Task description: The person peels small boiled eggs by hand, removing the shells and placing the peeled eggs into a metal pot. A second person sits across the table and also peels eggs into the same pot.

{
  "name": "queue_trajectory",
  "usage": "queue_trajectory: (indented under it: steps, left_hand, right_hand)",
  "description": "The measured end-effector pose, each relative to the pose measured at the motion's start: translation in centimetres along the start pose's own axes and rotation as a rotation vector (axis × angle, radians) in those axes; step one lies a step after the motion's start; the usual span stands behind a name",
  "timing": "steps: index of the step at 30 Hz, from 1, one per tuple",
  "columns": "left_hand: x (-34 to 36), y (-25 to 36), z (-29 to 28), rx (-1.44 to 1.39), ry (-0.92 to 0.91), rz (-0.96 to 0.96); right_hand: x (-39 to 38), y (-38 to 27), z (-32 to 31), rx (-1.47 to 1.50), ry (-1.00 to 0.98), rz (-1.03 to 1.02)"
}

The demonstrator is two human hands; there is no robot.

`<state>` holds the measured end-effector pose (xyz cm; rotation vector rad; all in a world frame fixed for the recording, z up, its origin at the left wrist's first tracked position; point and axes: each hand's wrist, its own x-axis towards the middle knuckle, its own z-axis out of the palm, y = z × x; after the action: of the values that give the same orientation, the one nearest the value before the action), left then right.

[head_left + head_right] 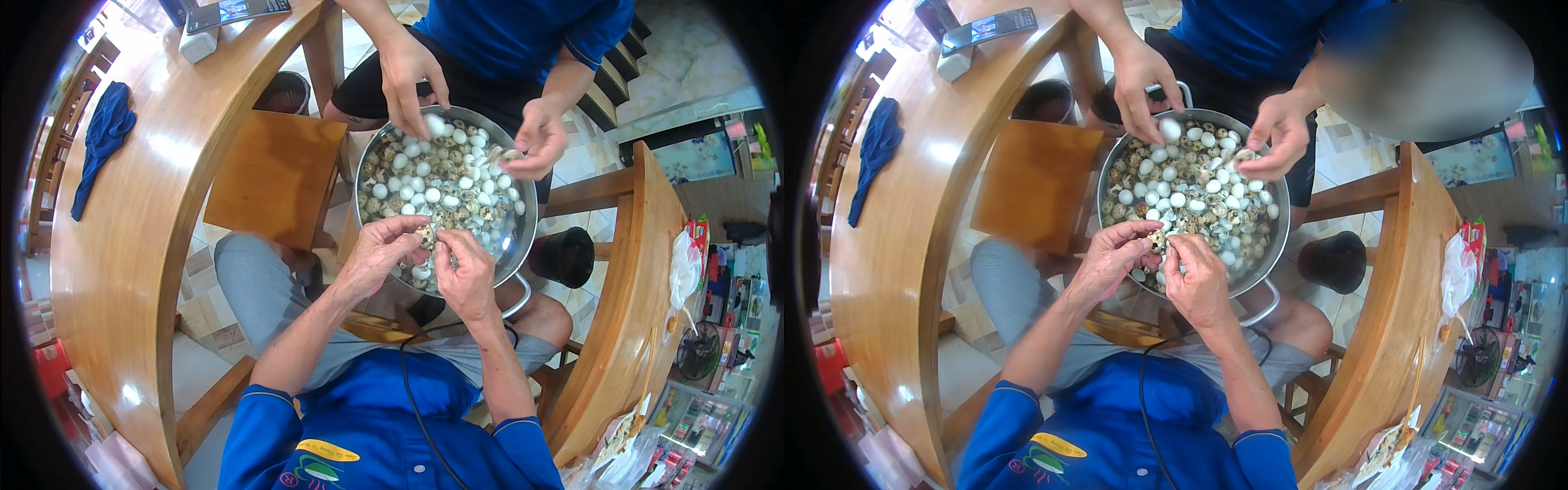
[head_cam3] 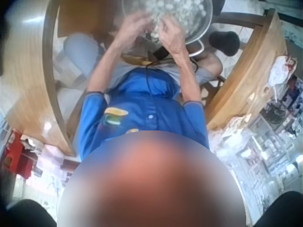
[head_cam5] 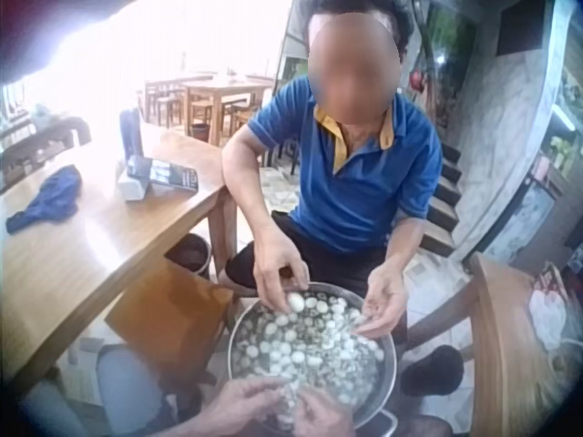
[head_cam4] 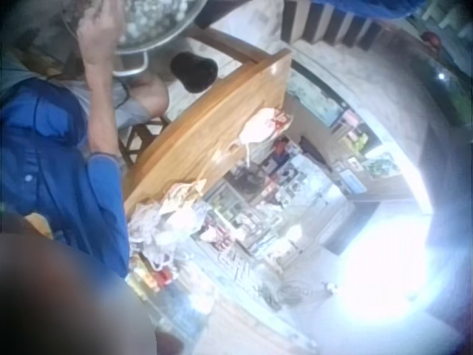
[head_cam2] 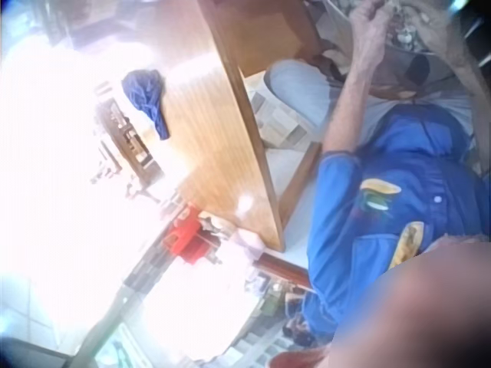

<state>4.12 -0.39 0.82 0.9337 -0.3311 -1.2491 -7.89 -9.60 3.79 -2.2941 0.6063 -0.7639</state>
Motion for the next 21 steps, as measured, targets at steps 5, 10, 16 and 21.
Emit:
queue_trajectory:
  steps: [5, 10, 16, 21]
  left_hand:
    - [0.0, -0.05, 0.06, 0.121, 0.024, 0.041]
    - [0.0, -0.07, 0.16, 0.232, 0.052, 0.044]
    - [-0.01, 0.02, 0.24, 0.289, 0.07, 0.044]
    - [-0.15, 0.42, 0.41, 0.318, 0.066, 0.011]
  right_hand:
    - [0.22, -0.35, 0.24, -0.08, -0.003, -0.096]
    - [0.19, -0.14, 0.26, -0.156, -0.029, -0.14]
    - [0.04, -0.21, 0.29, -0.215, -0.048, -0.155]
    - [-0.05, -0.21, 0.28, -0.247, -0.063, -0.176]
